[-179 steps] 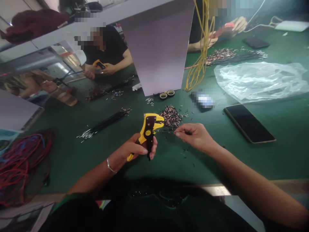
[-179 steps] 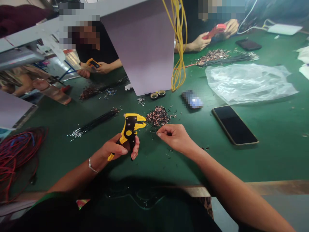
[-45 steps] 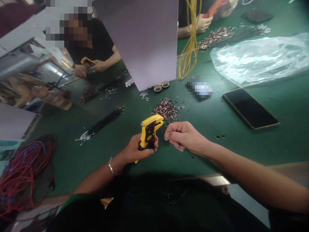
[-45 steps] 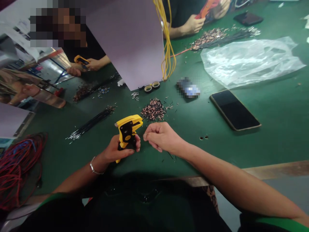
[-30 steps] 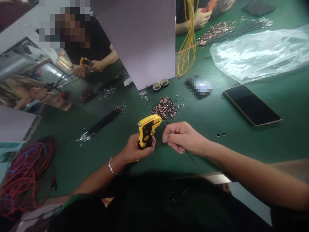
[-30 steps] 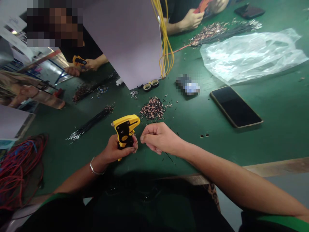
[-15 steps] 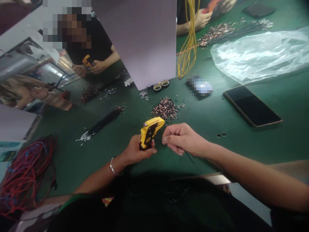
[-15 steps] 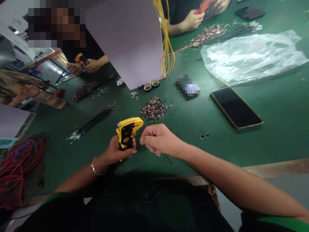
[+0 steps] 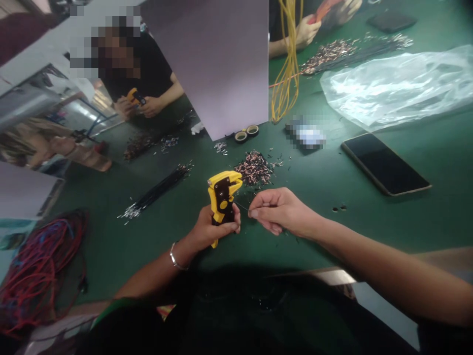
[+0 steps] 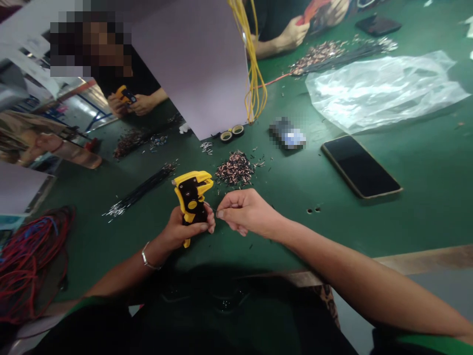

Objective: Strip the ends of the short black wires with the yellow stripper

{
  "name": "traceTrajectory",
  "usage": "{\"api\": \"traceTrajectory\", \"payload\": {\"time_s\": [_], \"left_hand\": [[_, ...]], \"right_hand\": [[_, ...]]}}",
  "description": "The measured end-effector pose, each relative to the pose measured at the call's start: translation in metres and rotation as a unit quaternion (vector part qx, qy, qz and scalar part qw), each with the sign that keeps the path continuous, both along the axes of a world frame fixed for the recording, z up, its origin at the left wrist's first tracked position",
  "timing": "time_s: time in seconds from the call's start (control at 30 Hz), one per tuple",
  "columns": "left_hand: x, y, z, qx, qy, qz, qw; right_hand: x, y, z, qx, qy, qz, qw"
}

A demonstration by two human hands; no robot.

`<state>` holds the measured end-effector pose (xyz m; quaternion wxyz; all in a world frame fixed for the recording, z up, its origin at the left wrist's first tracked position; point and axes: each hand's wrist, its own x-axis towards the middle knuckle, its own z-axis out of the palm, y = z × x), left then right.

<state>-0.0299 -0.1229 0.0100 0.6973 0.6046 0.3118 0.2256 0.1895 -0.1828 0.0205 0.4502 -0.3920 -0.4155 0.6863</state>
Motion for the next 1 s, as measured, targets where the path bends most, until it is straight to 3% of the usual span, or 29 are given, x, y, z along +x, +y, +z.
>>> {"api": "traceTrajectory", "payload": {"time_s": [0.23,0.53,0.77,1.0], "left_hand": [[-0.001,0.003,0.005,-0.089,-0.043,-0.042,0.994],[-0.005,0.011,0.008,-0.161,-0.095,-0.109,0.976],[-0.005,0.009,0.008,-0.211,-0.094,-0.161,0.959],[-0.003,0.006,0.011,-0.223,-0.094,-0.167,0.956]], "right_hand": [[0.006,0.004,-0.009,0.01,-0.036,-0.031,0.999],[0.027,0.014,-0.009,0.071,-0.11,-0.116,0.985],[0.028,0.015,-0.007,0.085,-0.137,-0.114,0.98],[0.025,0.014,-0.007,0.065,-0.136,-0.098,0.984]]}}
